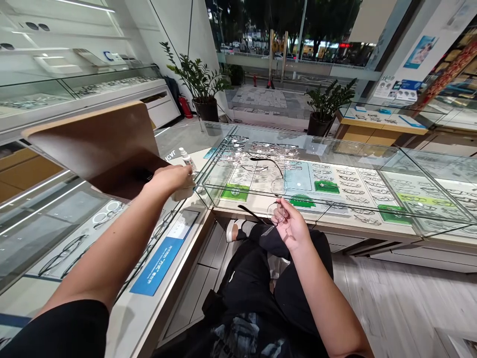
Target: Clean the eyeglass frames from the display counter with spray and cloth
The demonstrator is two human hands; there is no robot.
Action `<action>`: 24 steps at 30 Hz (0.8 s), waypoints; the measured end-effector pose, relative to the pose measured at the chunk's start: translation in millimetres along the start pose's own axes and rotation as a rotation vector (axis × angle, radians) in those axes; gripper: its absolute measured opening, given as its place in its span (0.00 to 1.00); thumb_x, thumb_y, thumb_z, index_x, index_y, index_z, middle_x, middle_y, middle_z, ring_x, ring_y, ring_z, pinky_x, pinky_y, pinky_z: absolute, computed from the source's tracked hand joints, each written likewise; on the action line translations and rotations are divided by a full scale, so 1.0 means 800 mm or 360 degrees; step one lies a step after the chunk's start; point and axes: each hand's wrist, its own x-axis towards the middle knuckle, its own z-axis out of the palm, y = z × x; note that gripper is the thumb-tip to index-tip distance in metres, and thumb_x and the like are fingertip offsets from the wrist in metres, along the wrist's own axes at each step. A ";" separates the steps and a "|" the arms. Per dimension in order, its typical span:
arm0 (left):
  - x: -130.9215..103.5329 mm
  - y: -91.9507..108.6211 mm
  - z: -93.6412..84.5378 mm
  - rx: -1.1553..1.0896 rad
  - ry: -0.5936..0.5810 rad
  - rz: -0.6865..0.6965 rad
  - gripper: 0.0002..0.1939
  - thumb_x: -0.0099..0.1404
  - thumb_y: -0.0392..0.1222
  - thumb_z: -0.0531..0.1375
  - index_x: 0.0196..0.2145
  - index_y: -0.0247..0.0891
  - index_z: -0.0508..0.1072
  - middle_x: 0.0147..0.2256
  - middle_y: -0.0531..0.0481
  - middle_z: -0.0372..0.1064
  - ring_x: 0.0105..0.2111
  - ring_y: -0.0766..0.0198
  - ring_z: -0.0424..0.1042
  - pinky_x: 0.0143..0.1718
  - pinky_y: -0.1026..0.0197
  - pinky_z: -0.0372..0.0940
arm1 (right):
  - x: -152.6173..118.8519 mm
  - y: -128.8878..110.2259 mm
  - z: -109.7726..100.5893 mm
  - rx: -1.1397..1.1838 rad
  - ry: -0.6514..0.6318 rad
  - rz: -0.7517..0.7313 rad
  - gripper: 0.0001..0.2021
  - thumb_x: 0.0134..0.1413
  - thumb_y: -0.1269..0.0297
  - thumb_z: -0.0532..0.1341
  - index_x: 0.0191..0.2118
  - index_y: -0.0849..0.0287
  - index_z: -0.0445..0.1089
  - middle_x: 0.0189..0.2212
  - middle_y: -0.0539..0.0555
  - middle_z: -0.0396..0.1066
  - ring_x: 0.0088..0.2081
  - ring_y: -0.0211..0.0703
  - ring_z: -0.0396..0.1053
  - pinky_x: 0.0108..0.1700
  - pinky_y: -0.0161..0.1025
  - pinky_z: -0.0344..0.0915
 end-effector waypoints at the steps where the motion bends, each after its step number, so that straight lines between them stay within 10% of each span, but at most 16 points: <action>1: -0.010 0.007 -0.009 0.0138 0.0019 -0.0063 0.26 0.65 0.55 0.62 0.51 0.32 0.77 0.53 0.21 0.76 0.55 0.31 0.73 0.50 0.44 0.67 | 0.000 -0.001 -0.001 0.0018 0.0017 -0.0004 0.15 0.46 0.60 0.79 0.35 0.59 0.76 0.20 0.40 0.49 0.22 0.29 0.49 0.27 0.31 0.59; 5: -0.083 0.055 -0.047 0.0304 0.0059 0.0018 0.21 0.71 0.56 0.58 0.39 0.35 0.80 0.40 0.29 0.80 0.43 0.38 0.79 0.41 0.51 0.67 | 0.005 -0.001 -0.005 0.0038 0.0095 -0.0092 0.16 0.46 0.59 0.79 0.35 0.59 0.76 0.20 0.39 0.50 0.22 0.28 0.47 0.26 0.29 0.57; 11: -0.186 0.163 -0.039 -0.0019 0.0649 0.1148 0.14 0.77 0.49 0.56 0.40 0.41 0.78 0.34 0.46 0.78 0.34 0.56 0.75 0.37 0.56 0.63 | 0.023 0.008 -0.005 -0.0040 0.0288 -0.0236 0.18 0.45 0.56 0.79 0.37 0.58 0.77 0.19 0.39 0.49 0.21 0.28 0.46 0.24 0.29 0.52; 15: -0.181 0.212 0.011 0.0078 0.1207 0.1550 0.06 0.76 0.40 0.59 0.44 0.40 0.77 0.46 0.44 0.79 0.49 0.51 0.74 0.49 0.51 0.65 | 0.034 0.021 0.002 -0.0074 0.0324 -0.0258 0.20 0.40 0.54 0.80 0.37 0.59 0.78 0.19 0.38 0.48 0.20 0.28 0.44 0.22 0.31 0.48; 18: -0.159 0.224 0.041 0.0152 0.1209 0.1629 0.09 0.75 0.37 0.61 0.51 0.38 0.75 0.53 0.41 0.76 0.57 0.48 0.71 0.58 0.47 0.63 | 0.037 0.029 0.007 -0.0073 0.0330 -0.0258 0.22 0.38 0.53 0.80 0.37 0.59 0.78 0.20 0.38 0.47 0.21 0.28 0.44 0.23 0.31 0.47; 24: -0.131 0.214 0.053 0.0089 0.1265 0.1634 0.09 0.77 0.33 0.55 0.44 0.39 0.75 0.44 0.48 0.80 0.43 0.57 0.75 0.55 0.49 0.65 | 0.029 0.032 0.015 -0.0123 0.0329 -0.0254 0.21 0.41 0.51 0.79 0.38 0.58 0.80 0.20 0.39 0.46 0.22 0.29 0.45 0.23 0.31 0.47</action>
